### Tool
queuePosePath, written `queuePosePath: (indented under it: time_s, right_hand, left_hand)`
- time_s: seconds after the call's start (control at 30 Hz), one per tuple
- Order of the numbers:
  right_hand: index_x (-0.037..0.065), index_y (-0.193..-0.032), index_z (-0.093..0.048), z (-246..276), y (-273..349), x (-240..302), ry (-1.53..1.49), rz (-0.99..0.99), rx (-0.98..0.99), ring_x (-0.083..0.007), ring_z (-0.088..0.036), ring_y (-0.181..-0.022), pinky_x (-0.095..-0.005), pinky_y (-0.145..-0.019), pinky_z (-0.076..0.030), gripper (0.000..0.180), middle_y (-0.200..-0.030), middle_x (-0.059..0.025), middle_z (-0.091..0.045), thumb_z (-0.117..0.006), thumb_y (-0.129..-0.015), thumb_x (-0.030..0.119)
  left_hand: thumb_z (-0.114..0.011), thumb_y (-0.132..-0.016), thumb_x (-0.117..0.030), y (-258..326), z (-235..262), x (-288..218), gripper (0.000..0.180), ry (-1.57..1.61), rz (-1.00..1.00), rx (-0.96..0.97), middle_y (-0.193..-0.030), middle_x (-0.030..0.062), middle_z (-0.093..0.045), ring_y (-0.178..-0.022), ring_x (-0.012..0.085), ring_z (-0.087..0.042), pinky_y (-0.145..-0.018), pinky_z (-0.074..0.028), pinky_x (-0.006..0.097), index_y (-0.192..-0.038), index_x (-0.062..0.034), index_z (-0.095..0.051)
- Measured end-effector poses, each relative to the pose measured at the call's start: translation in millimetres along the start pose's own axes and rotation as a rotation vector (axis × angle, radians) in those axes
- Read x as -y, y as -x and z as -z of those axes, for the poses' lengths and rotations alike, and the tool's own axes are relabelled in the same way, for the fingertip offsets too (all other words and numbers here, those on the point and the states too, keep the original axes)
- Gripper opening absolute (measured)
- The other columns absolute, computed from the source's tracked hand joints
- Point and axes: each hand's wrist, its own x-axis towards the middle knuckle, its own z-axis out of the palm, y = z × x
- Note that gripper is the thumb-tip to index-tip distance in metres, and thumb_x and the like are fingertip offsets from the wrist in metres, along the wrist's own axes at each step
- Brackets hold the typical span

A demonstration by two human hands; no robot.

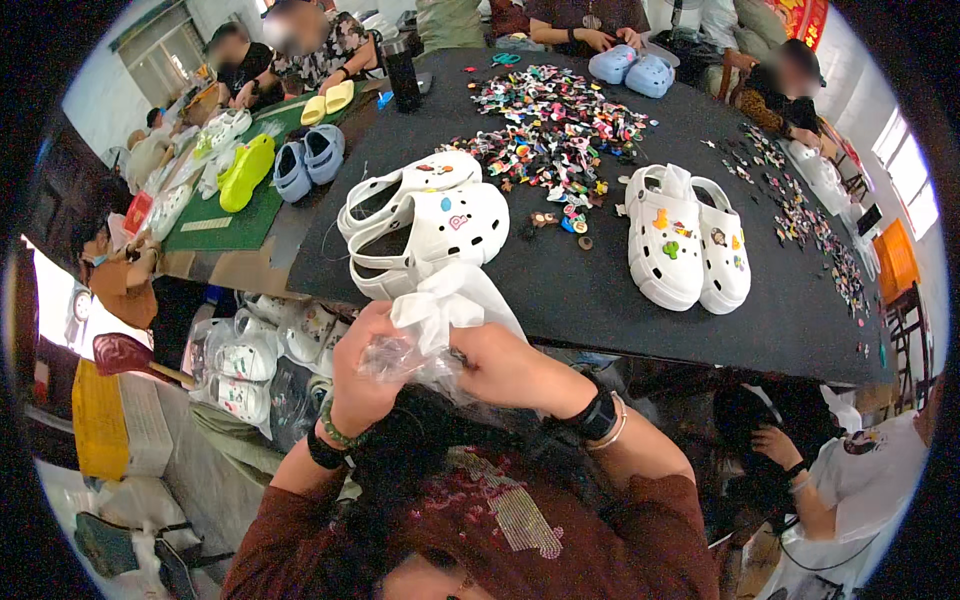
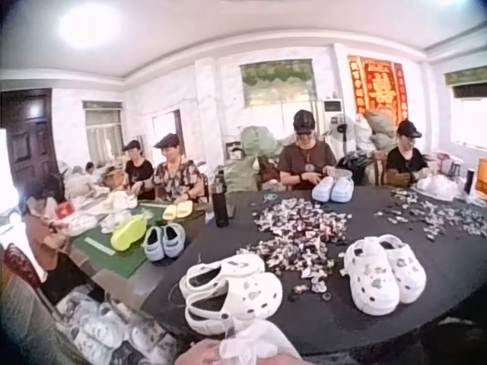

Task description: Decorating white clogs with colorful charms.

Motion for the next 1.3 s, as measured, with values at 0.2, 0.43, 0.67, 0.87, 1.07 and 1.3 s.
queuePosePath:
  time_s: [0.2, 0.43, 0.67, 0.87, 1.07, 1.3]
  right_hand:
    - [-0.001, -0.111, -0.058, 12, -9, 39, 0.203, 0.000, 0.023, -0.0422, -0.061, -0.074, -0.0471, -0.069, -0.048, 0.031, -0.079, -0.0250, -0.062, -0.061, -0.081, 0.006]
    - [0.006, -0.120, -0.059, 30, 8, 72, 0.452, 0.186, -0.463, -0.0227, -0.062, -0.078, -0.0321, -0.061, -0.051, 0.068, -0.114, -0.0137, -0.057, -0.088, -0.060, 0.023]
    - [0.007, -0.137, -0.039, 4, -19, 45, 0.470, 0.127, -0.210, -0.0390, -0.062, -0.095, -0.0411, -0.070, -0.055, 0.089, -0.122, -0.0199, -0.053, -0.079, -0.057, 0.005]
    - [-0.003, -0.086, -0.055, 14, -30, 31, 0.482, 0.267, -0.446, -0.0255, -0.056, -0.063, -0.0307, -0.059, -0.045, 0.025, -0.075, -0.0109, -0.056, -0.067, -0.064, -0.004]
    - [-0.003, -0.101, -0.061, 41, -40, 8, 0.537, 0.281, -1.053, -0.0204, -0.059, -0.070, -0.0299, -0.063, -0.045, 0.033, -0.080, -0.0102, -0.059, -0.073, -0.071, 0.005]
    - [0.002, -0.083, -0.060, -10, -51, 19, 0.539, 0.440, -0.528, -0.0333, -0.059, -0.069, -0.0374, -0.057, -0.048, 0.025, -0.084, -0.0147, -0.057, -0.075, -0.064, 0.006]
  left_hand:
    - [-0.063, -0.070, 0.008, 4, 9, 10, 0.024, -0.093, 0.010, -0.223, -0.094, 0.0108, -0.059, -0.081, 0.0224, -0.058, -0.075, -0.046, 0.029, -0.088, -0.0022, -0.052]
    - [-0.061, -0.068, 0.007, -11, 36, 5, 0.026, -0.251, 0.135, -0.525, -0.080, 0.0056, -0.050, -0.074, 0.0150, -0.049, -0.072, -0.042, 0.025, -0.088, -0.0027, -0.050]
    - [-0.066, -0.068, 0.004, -11, 17, -5, 0.025, 0.040, -0.013, -0.289, -0.092, 0.0062, -0.056, -0.085, 0.0173, -0.054, -0.079, -0.043, 0.029, -0.084, -0.0055, -0.050]
    - [-0.069, -0.071, -0.002, -19, 26, 6, 0.031, 0.147, -0.036, -0.022, -0.115, 0.0101, -0.053, -0.107, 0.0182, -0.050, -0.092, -0.039, 0.030, -0.099, -0.0058, -0.057]
    - [-0.070, -0.081, -0.011, -13, 39, -9, 0.091, 0.213, 0.079, 0.069, -0.152, 0.0090, -0.015, -0.132, 0.0248, -0.033, -0.101, -0.039, 0.041, -0.149, -0.0135, -0.008]
    - [-0.069, -0.086, -0.008, -1, 8, -1, 0.082, 0.640, 0.358, 0.014, -0.137, 0.0092, -0.033, -0.123, 0.0181, -0.045, -0.102, -0.041, 0.035, -0.147, -0.0091, -0.014]
